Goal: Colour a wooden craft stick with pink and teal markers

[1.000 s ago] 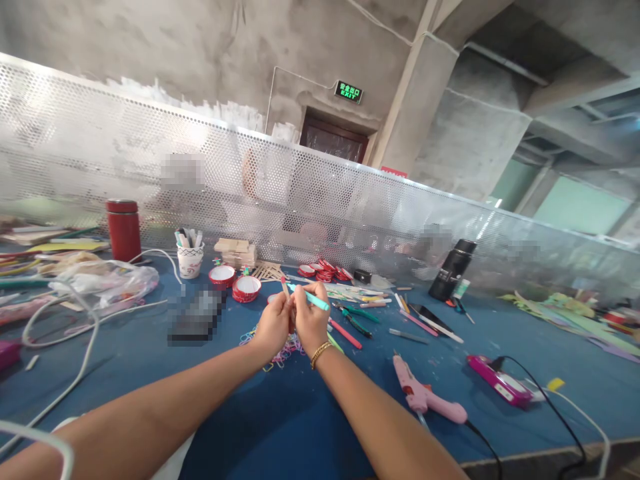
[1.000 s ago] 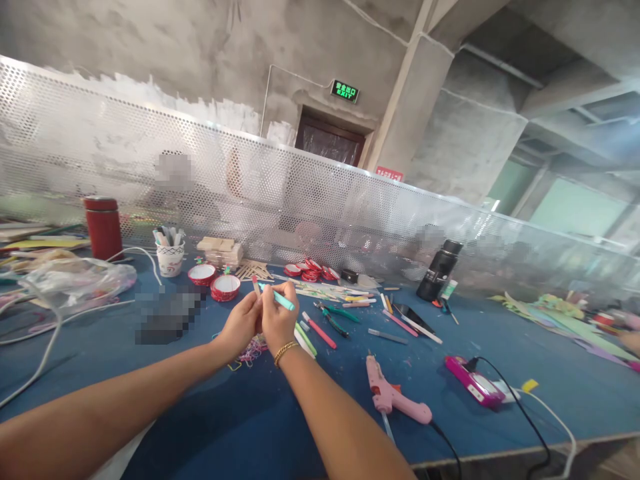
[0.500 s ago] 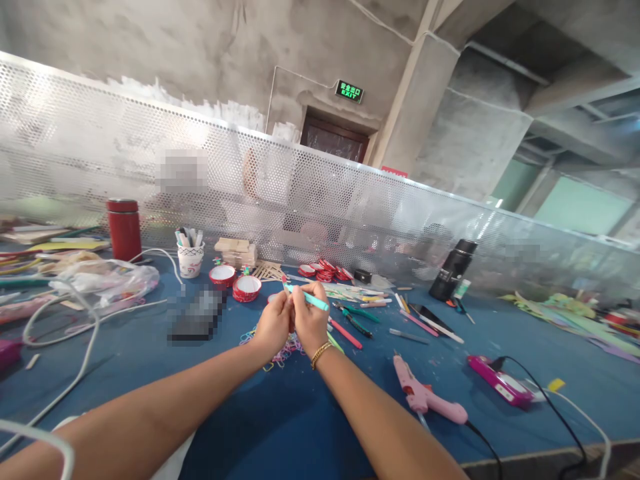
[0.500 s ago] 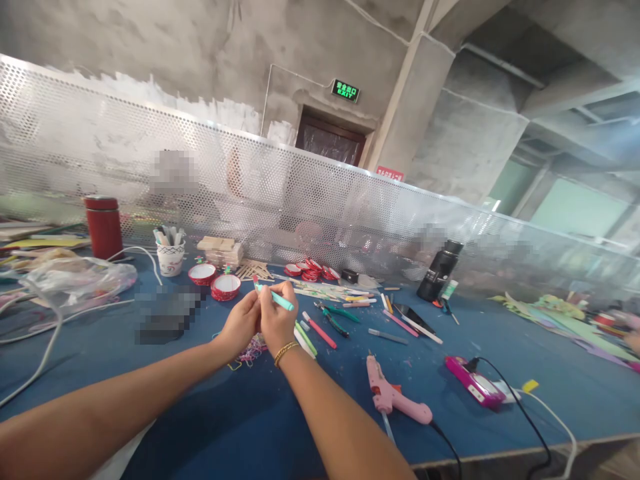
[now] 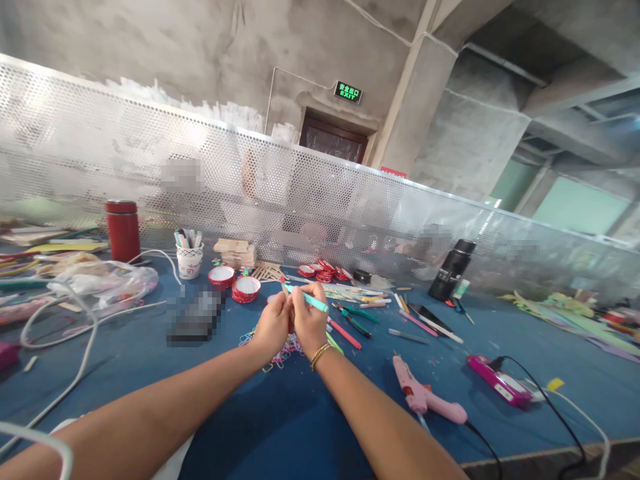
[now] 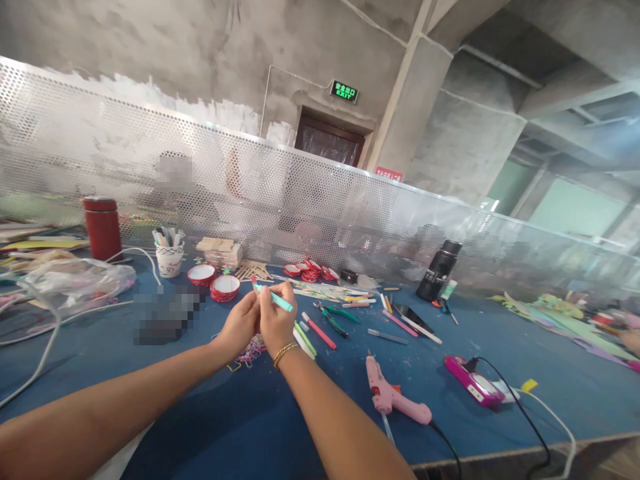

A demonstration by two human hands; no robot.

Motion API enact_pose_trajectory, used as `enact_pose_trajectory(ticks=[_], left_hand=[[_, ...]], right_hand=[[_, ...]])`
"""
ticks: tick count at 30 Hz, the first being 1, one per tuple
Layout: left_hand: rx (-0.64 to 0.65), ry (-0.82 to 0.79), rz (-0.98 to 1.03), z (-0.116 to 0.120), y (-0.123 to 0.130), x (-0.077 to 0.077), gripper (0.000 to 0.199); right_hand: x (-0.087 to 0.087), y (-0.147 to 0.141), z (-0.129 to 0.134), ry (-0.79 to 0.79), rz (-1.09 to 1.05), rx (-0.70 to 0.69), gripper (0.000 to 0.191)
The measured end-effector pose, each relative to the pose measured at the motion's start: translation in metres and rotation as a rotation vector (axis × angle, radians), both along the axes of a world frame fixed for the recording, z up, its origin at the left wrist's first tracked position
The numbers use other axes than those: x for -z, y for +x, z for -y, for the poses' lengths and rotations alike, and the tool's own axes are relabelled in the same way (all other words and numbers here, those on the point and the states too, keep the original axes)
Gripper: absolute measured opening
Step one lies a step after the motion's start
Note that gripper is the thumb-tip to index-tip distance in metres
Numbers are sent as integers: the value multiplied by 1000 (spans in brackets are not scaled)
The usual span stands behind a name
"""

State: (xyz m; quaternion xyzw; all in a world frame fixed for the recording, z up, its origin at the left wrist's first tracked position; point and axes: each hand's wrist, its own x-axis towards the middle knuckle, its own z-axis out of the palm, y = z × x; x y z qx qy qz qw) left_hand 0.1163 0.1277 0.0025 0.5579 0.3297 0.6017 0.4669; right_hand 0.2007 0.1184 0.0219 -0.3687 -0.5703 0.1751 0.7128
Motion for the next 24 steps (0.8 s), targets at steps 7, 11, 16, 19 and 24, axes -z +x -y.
enact_pose_trajectory(ticks=[7,11,16,19,24], left_hand=[[-5,17,-3,-2,0,2,32],[-15,-13,6,-1,1,0,36],[-15,-3,-16,2,0,-2,36],[-6,9,-16,1,-1,-2,33],[-3,-6,-1,0,-1,-1,31]], right_hand=[[-1,0,1,17,19,22,25],[0,1,-2,20,-12,31,25],[0,0,-2,12,-18,3,24],[0,0,0,0,7,1,25],[1,0,-1,5,11,12,25]])
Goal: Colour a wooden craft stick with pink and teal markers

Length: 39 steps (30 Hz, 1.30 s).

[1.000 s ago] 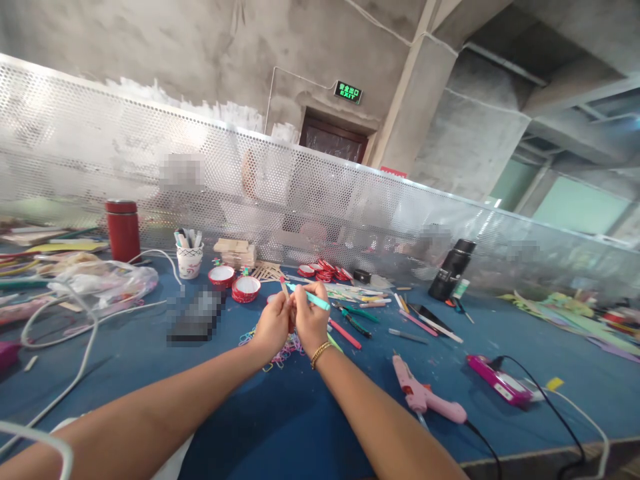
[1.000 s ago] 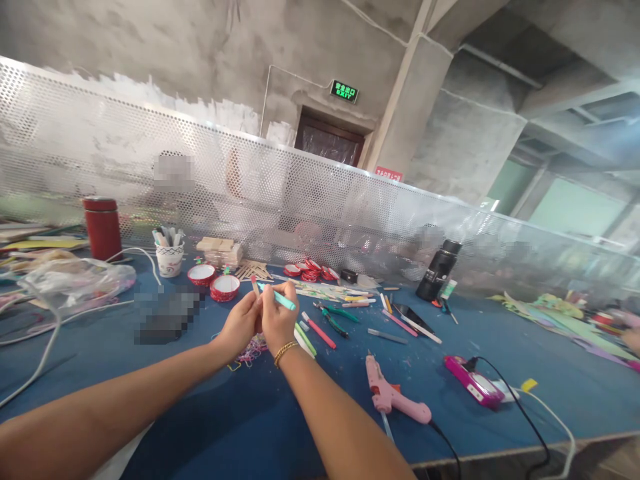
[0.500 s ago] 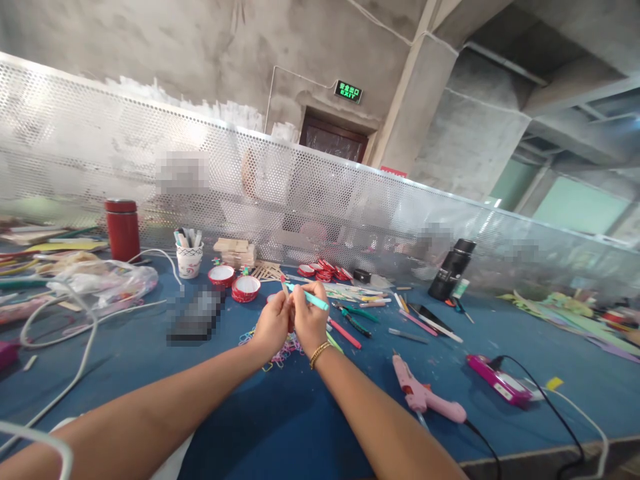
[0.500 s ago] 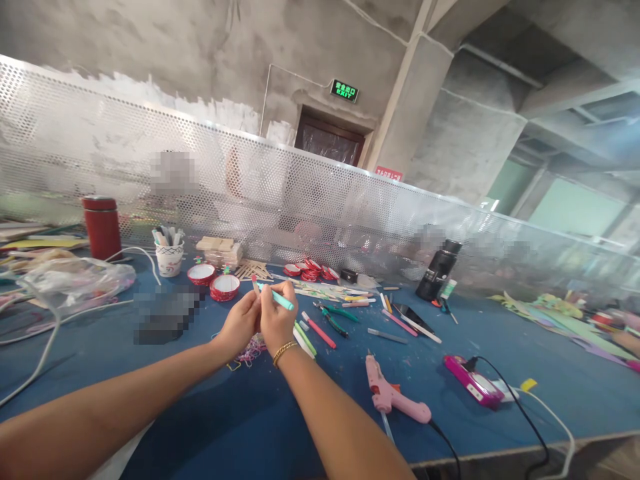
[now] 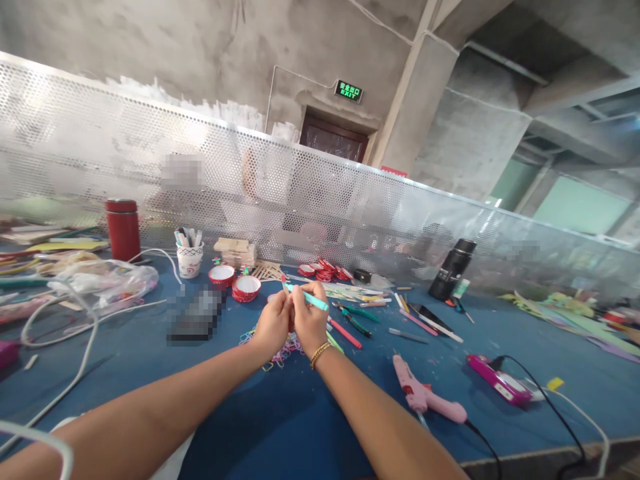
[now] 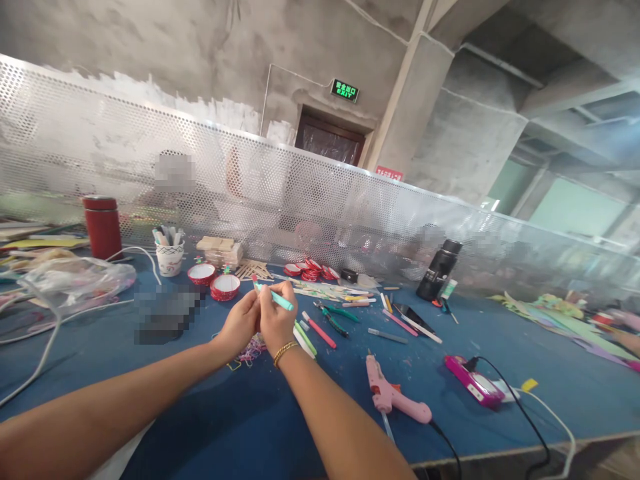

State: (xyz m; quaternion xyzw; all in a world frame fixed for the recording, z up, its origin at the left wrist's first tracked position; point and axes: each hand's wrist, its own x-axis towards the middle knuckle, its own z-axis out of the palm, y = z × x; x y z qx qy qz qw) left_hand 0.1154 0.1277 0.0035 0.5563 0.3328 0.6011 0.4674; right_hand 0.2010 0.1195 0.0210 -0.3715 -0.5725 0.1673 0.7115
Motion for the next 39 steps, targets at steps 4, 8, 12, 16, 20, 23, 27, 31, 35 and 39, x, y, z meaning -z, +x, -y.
enact_pose_trajectory(ticks=[4,8,12,16,20,23,27,31,35,39], left_hand=[[-4,-12,6,0,1,0,32],[-16,-8,1,2,1,-1,33],[-14,22,-14,1,0,-1,32],[-15,39,-30,0,0,0,32],[-14,4,-4,1,1,0,35],[-11,-25,12,2,2,-1,36],[-16,-21,10,2,1,-2,36],[-13,0,5,0,1,0,35],[0,-41,25,-1,2,2,36],[6,-76,58,-1,4,4,36]], right_hand=[[0,0,-1,4,-15,21,24],[0,0,0,10,-26,12,24],[0,0,1,-3,-12,-8,23],[0,0,0,-6,3,-1,23],[0,0,-1,-7,-14,20,24],[0,0,-1,-9,-38,25,24],[2,0,-1,-9,-28,-2,23],[1,0,-1,-8,2,-4,24],[1,0,-3,-18,-18,49,25],[4,0,-4,-22,-41,15,23]])
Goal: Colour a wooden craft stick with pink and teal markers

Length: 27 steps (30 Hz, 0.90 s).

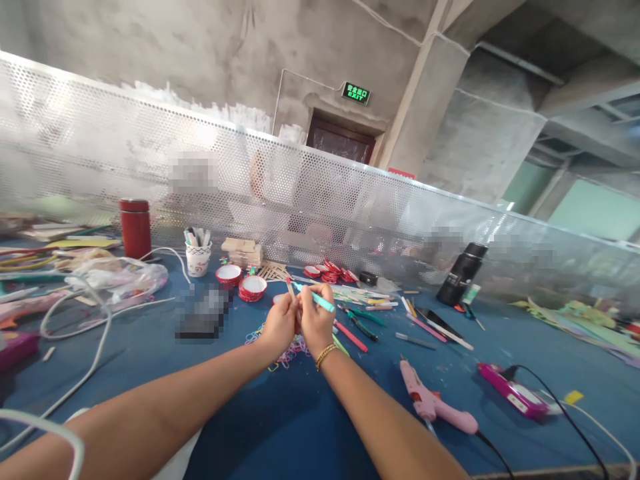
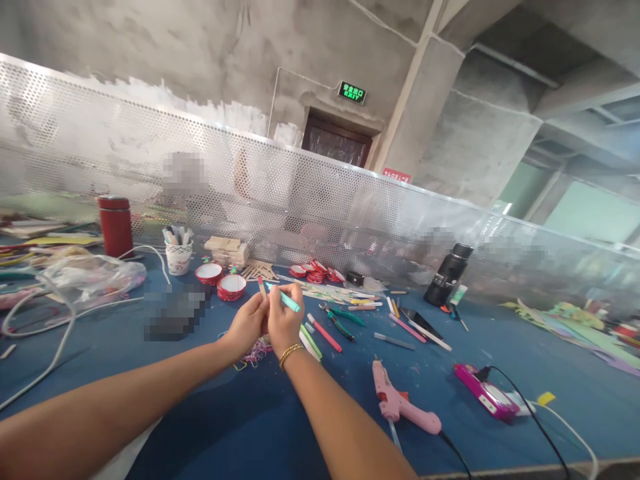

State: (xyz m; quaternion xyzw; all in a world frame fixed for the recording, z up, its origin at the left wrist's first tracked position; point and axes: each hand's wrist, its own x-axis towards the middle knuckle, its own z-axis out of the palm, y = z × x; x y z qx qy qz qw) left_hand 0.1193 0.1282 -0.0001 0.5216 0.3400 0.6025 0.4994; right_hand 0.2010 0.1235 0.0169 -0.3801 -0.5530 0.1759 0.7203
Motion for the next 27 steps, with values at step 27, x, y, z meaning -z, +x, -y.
enact_pose_trajectory(ticks=[27], left_hand=[[63,-148,57,5,11,2,27]], right_hand=[[12,6,-7,-84,-10,25,27]])
